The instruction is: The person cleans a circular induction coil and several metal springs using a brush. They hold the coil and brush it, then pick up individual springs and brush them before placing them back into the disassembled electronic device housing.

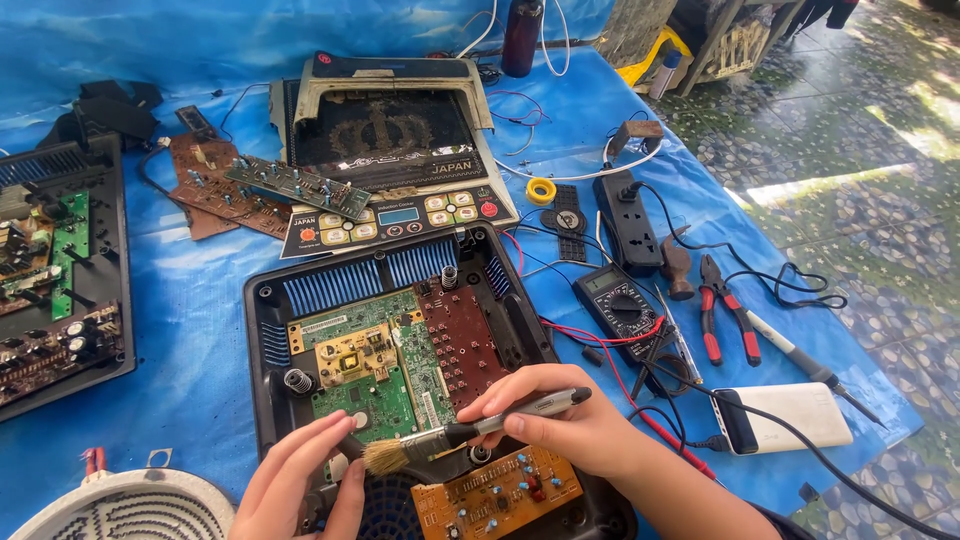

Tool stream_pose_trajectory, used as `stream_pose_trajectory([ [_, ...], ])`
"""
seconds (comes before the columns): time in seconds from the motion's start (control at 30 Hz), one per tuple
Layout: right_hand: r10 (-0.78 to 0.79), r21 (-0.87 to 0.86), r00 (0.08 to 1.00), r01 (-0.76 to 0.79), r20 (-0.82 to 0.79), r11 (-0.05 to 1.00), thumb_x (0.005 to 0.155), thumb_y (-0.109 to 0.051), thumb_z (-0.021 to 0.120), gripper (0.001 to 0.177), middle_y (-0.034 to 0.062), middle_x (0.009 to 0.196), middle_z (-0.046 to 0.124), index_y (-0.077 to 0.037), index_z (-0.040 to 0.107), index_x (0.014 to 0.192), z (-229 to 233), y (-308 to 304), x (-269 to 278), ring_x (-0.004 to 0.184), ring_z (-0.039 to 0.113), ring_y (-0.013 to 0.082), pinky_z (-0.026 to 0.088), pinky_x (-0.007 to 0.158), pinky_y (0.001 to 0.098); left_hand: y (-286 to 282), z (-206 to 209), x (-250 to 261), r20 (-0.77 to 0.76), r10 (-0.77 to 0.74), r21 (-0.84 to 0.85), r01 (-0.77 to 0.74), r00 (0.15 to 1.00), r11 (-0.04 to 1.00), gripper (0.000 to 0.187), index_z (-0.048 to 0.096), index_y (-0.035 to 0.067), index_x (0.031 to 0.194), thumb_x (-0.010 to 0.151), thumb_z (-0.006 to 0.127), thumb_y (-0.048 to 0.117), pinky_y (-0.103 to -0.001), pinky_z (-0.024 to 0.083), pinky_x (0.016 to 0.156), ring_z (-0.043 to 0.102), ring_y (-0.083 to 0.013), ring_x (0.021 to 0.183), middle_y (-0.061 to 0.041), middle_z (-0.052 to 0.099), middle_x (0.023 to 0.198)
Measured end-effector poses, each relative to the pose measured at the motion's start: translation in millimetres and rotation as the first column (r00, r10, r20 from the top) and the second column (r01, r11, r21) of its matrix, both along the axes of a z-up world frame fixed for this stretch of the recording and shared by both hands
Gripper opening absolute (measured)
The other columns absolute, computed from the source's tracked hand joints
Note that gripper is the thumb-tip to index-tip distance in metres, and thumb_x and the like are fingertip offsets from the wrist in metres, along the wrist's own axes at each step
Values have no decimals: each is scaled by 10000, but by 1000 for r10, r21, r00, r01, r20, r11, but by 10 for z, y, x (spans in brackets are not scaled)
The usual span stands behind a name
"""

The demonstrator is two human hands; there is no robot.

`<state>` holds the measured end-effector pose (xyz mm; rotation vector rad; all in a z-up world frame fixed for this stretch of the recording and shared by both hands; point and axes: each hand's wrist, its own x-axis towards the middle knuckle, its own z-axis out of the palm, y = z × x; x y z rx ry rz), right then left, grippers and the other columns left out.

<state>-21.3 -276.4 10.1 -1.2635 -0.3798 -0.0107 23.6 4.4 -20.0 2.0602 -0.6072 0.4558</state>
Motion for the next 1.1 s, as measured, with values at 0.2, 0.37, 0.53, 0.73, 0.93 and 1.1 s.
stream_pose_trajectory([
  [0.2, -20, -9, 1000, 20, 5, 1000, 901, -57, 728, 143, 232, 1131, 770, -27, 744, 1040, -15, -6, 1, 896, 769, 258, 655, 810, 376, -12, -62, 0, -129, -30, -133, 13, 991, 991, 509, 689, -5, 1162, 660, 742, -69, -334, 630, 998, 776, -219, 1095, -143, 719, 1214],
  [0.37, -23, 35, 1000, 23, -15, 999, 908, -45, 727, 140, 245, 1131, 763, -6, 736, 1042, 1, 7, 5, 910, 761, 262, 651, 817, 375, 6, -279, 98, -89, -42, -168, 26, 995, 985, 478, 707, -1, 1094, 626, 759, -85, -343, 643, 1020, 775, -240, 1086, -138, 681, 1168],
  [0.53, -27, -12, 1000, 27, -14, 1000, 913, -52, 717, 137, 234, 1139, 766, -18, 734, 1045, 3, -4, -2, 930, 761, 254, 655, 830, 367, 4, -295, 69, -122, 11, -137, -28, 993, 990, 473, 709, 9, 1118, 653, 760, -62, -324, 655, 977, 789, -227, 1001, -132, 659, 1135],
  [0.73, -29, -18, 999, 29, -18, 999, 906, -41, 714, 142, 227, 1135, 770, -21, 732, 1045, 13, 6, -4, 933, 766, 257, 656, 834, 370, 52, -344, 95, -112, -5, -123, -9, 994, 992, 434, 720, 22, 1090, 664, 748, -58, -334, 649, 996, 782, -224, 1057, -119, 673, 1134],
  [0.93, -28, -9, 998, 28, -55, 1000, 909, -46, 718, 144, 234, 1143, 767, -15, 731, 1049, 21, 10, -15, 933, 758, 251, 650, 832, 372, 75, -440, 149, -144, -31, -121, 14, 989, 993, 398, 738, 41, 1037, 653, 773, -59, -315, 698, 945, 805, -182, 957, -100, 651, 1112],
  [1.1, -28, 1, 998, 29, -50, 1000, 906, -34, 707, 153, 232, 1143, 769, -19, 732, 1057, 22, 14, -2, 933, 765, 259, 655, 823, 372, 60, -429, 149, -108, 2, -91, -12, 994, 996, 378, 743, 36, 1033, 663, 789, -25, -304, 704, 912, 802, -178, 888, -106, 636, 1114],
])
